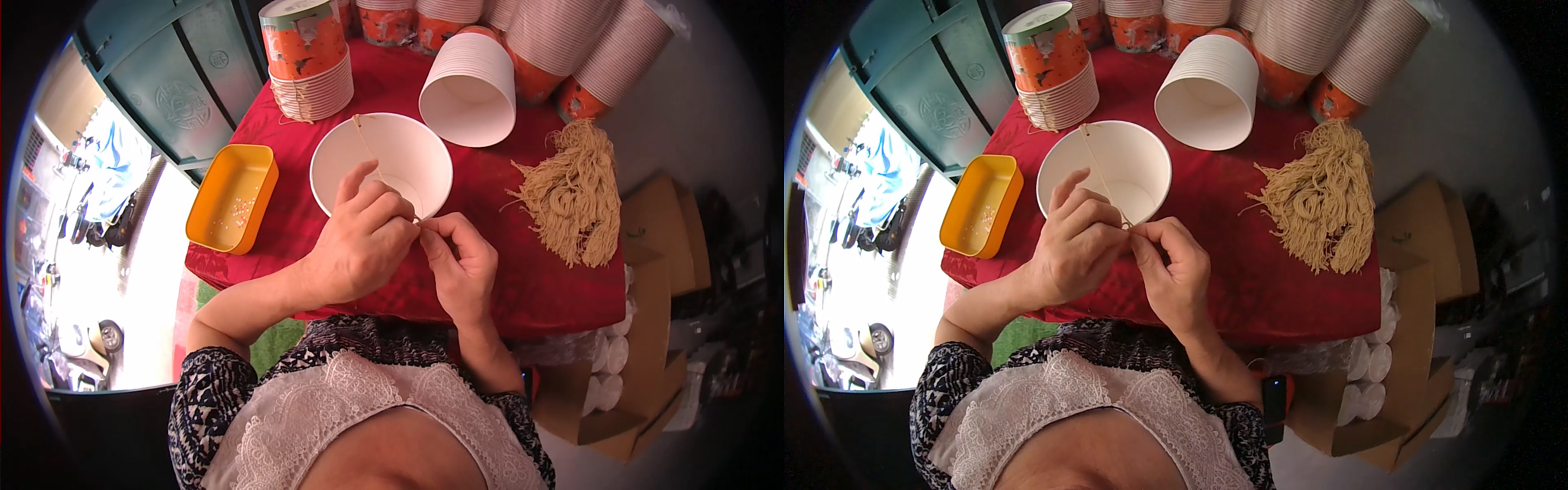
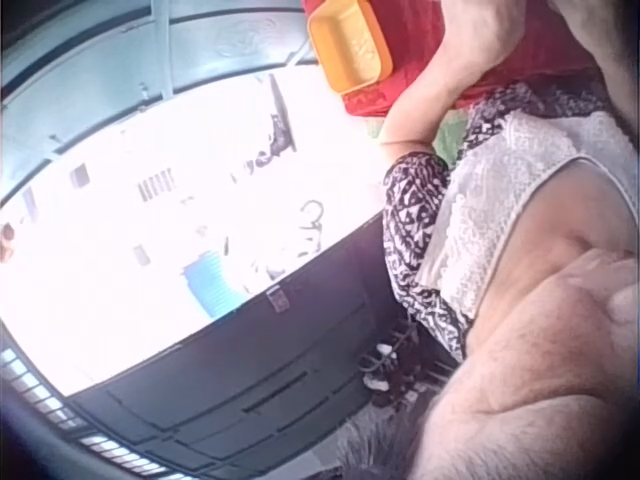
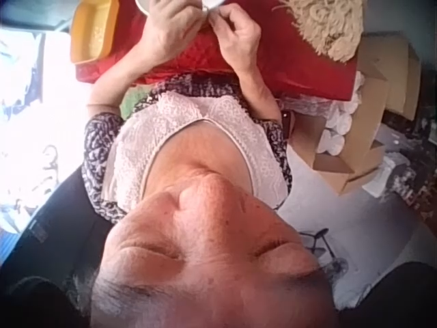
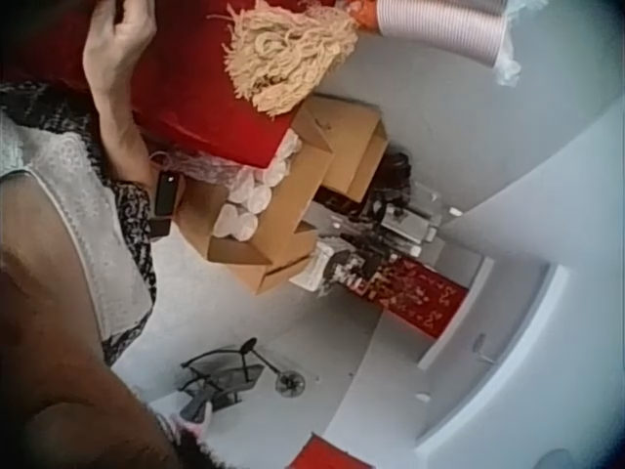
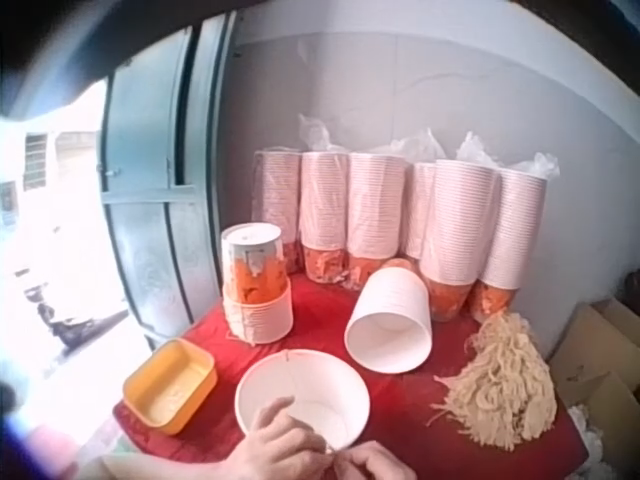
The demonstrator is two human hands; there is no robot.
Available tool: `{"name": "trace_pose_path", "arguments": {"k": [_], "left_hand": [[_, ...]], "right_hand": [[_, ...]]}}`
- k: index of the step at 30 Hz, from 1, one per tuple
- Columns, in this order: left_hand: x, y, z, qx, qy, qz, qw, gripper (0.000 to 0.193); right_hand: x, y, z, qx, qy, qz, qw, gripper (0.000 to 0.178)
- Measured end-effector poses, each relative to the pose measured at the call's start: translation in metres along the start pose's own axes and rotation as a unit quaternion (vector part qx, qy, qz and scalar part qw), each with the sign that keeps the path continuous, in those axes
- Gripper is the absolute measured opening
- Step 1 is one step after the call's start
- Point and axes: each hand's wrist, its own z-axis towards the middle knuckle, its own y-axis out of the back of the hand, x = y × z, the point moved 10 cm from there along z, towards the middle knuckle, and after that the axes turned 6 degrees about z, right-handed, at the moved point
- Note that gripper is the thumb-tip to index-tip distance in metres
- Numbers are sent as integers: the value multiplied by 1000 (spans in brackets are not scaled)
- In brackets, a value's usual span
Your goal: Attaching string handles to paper buckets using plastic fasteners.
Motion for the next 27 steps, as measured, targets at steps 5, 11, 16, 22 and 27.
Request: {"name": "trace_pose_path", "arguments": {"k": [5, 11, 16, 22, 27], "left_hand": [[1, 3, -6, 2, -5, -10, 1000, 20], [-2, 9, -11, -16, -11, -8, 1000, 22], [-3, 10, -16, -16, -37, -23, 999, 19], [-1, 10, -17, -19, -54, -33, 998, 18], [5, 11, -25, -8, -30, 0, 1000, 22]], "right_hand": [[27, 3, 6, 4, 149, -125, 981, 7], [33, 5, 11, -16, 212, -190, 958, 12], [32, -1, 12, -27, 225, -232, 946, 13], [37, -1, 13, -38, 239, -252, 937, 14], [41, -13, 15, 122, 203, -234, 943, 22]]}}
